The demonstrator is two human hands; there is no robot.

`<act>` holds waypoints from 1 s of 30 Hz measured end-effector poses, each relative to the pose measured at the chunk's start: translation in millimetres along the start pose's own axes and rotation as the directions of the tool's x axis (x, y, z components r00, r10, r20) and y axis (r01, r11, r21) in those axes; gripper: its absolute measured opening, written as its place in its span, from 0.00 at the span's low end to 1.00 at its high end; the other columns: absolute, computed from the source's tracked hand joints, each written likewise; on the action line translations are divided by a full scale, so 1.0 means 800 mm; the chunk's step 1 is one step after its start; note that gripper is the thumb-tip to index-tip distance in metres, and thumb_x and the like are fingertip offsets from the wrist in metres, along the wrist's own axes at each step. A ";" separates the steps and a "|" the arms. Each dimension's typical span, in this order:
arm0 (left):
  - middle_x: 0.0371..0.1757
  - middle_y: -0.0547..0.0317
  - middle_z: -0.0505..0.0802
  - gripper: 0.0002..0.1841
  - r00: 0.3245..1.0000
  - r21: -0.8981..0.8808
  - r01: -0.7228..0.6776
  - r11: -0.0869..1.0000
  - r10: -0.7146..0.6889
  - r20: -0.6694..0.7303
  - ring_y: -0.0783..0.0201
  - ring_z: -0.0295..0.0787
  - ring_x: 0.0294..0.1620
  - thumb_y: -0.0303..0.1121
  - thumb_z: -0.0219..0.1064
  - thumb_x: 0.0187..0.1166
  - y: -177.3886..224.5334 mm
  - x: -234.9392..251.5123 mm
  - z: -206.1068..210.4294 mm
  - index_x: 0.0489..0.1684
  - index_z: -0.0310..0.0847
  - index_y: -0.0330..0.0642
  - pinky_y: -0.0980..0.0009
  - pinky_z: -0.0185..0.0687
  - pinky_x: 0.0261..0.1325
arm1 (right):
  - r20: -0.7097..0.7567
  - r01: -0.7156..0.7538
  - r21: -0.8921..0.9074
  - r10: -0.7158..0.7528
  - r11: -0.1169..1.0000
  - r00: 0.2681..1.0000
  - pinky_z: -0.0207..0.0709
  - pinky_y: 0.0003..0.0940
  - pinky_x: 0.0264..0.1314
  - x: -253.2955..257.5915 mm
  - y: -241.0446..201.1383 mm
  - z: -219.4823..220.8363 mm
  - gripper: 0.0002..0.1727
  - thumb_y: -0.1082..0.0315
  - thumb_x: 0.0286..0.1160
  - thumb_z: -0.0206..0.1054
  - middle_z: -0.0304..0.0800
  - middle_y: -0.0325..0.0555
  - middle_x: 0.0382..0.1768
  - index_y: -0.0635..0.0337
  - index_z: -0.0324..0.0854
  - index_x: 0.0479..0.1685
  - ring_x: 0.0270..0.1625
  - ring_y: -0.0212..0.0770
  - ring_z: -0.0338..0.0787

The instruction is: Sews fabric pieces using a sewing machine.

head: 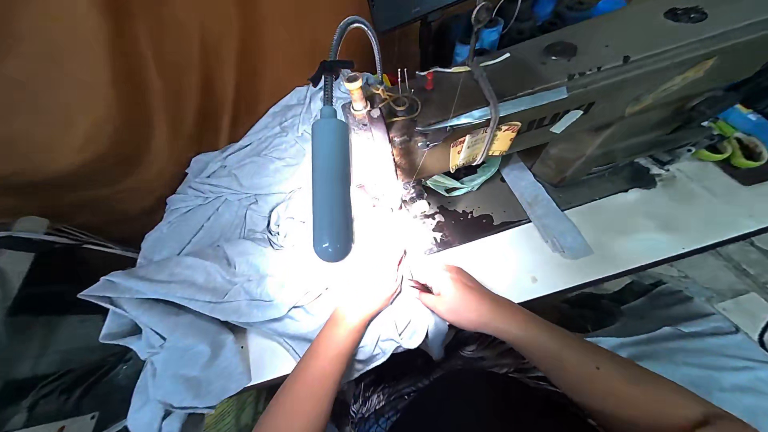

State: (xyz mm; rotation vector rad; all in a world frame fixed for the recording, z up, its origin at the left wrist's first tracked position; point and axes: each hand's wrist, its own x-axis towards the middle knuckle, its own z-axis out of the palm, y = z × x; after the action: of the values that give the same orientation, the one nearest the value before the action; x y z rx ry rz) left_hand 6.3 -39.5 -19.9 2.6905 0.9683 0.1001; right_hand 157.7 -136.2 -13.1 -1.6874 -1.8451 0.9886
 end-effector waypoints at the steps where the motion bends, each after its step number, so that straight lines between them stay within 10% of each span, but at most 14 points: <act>1: 0.49 0.39 0.94 0.17 0.997 -0.006 -0.038 0.999 0.038 -0.069 0.39 0.92 0.56 0.34 0.56 0.86 -0.008 0.003 0.007 0.53 0.90 0.34 0.40 0.82 0.57 | -0.037 0.022 -0.019 -0.023 1.000 0.999 0.79 0.50 0.50 0.003 0.002 0.003 0.15 0.66 0.82 0.59 0.89 0.58 0.37 0.69 0.87 0.42 0.45 0.53 0.89; 13: 0.44 0.47 0.94 0.14 0.968 0.053 -0.155 0.987 0.162 -0.190 0.45 0.93 0.50 0.33 0.56 0.79 -0.015 -0.007 0.019 0.37 0.89 0.38 0.45 0.85 0.51 | -0.145 0.075 0.034 -0.069 0.997 0.987 0.84 0.45 0.55 -0.002 0.011 0.011 0.14 0.66 0.79 0.62 0.92 0.55 0.46 0.64 0.91 0.50 0.51 0.49 0.92; 23: 0.34 0.53 0.92 0.18 0.983 -0.256 -0.005 0.967 -0.042 -0.177 0.55 0.91 0.44 0.38 0.54 0.84 -0.027 -0.001 0.009 0.35 0.90 0.38 0.50 0.82 0.53 | -0.111 0.052 0.091 -0.041 0.995 0.993 0.77 0.39 0.42 0.004 0.014 0.005 0.18 0.62 0.80 0.61 0.85 0.53 0.33 0.67 0.84 0.28 0.39 0.44 0.85; 30: 0.39 0.56 0.93 0.17 0.974 -0.182 0.107 0.977 -0.139 -0.177 0.55 0.91 0.47 0.39 0.55 0.86 -0.025 0.019 0.001 0.40 0.91 0.43 0.49 0.83 0.50 | -0.127 0.007 0.091 0.005 0.996 0.992 0.76 0.38 0.45 0.013 0.009 0.001 0.16 0.66 0.80 0.60 0.85 0.54 0.30 0.70 0.85 0.31 0.38 0.44 0.84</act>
State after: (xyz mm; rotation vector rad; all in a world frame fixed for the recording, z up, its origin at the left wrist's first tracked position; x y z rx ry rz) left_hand 6.1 -15.4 -26.5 2.4903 1.1245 0.4019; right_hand 160.4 -126.6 -20.6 -1.6556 -1.6931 0.9280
